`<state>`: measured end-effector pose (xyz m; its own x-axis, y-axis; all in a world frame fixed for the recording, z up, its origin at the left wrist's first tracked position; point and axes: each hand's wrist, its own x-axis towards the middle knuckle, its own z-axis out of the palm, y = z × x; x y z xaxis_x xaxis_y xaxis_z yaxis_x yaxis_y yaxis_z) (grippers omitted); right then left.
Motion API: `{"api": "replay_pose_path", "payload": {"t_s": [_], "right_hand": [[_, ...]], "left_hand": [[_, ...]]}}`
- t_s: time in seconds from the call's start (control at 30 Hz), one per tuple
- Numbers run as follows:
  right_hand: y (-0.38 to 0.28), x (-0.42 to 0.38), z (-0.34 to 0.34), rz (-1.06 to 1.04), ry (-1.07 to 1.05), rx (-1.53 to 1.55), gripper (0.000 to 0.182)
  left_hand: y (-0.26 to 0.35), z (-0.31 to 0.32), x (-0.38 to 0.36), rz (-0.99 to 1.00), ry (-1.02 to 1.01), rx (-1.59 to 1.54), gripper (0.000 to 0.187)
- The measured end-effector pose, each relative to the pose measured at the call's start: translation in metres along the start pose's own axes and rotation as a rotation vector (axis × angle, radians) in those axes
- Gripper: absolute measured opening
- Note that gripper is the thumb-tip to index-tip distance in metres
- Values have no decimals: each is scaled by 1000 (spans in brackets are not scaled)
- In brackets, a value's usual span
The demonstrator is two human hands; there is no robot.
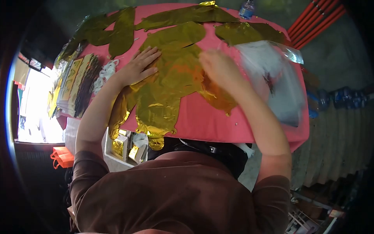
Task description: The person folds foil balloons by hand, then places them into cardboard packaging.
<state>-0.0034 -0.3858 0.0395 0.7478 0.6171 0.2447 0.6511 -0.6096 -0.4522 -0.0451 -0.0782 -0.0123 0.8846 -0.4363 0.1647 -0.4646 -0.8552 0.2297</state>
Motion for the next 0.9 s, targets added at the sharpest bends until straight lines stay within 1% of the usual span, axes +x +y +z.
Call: {"api": "replay_pose_path", "payload": {"t_s": [0.07,0.1,0.17,0.2,0.27,0.3,0.37,0.4,0.47,0.5,0.57,0.6,0.67,0.7,0.77,0.8,0.87,0.9], "right_hand": [[37,25,-11,16,69,-250,23],[50,36,-13,20,72,-258,23],[68,55,-15,187,62,-456,28],[75,60,-13,183,64,-462,28],[86,71,-7,265,8,-576,27],[91,76,-5,260,8,-581,27],[105,82,-3,288,45,-481,21],[112,85,-1,287,42,-486,21],[124,87,0,278,160,-409,15],[130,87,-3,282,157,-411,15],[140,88,-13,417,147,-101,13],[151,90,-13,421,146,-103,13],[165,93,-11,499,136,326,15],[173,93,-11,501,133,324,15],[164,91,-17,545,132,455,19],[160,90,-18,546,128,455,19],[160,88,-20,526,138,553,29],[160,88,-21,526,136,553,29]], "left_hand": [[6,-7,0,-51,-70,-16,59],[5,-5,0,-44,-65,-19,59],[2,-3,0,-46,-35,-25,62],[2,-2,0,-46,-28,-25,62],[2,-3,0,-45,-30,-24,62],[1,-2,-1,-47,-25,-25,62],[0,-1,-1,-37,-22,-11,62],[0,0,0,-38,-19,-15,62],[0,-1,0,-37,-27,-12,62],[0,-2,0,-35,-29,-16,62],[1,-3,0,-38,-36,-22,62],[3,-5,0,-36,-37,-26,62],[5,-8,0,-57,-82,-29,60],[6,-9,1,-56,-83,-33,60],[6,-9,1,-61,-85,-21,60],[5,-7,1,-64,-87,-24,60],[3,-5,0,-44,-42,-31,62],[3,-4,0,-46,-42,-32,62]]}}
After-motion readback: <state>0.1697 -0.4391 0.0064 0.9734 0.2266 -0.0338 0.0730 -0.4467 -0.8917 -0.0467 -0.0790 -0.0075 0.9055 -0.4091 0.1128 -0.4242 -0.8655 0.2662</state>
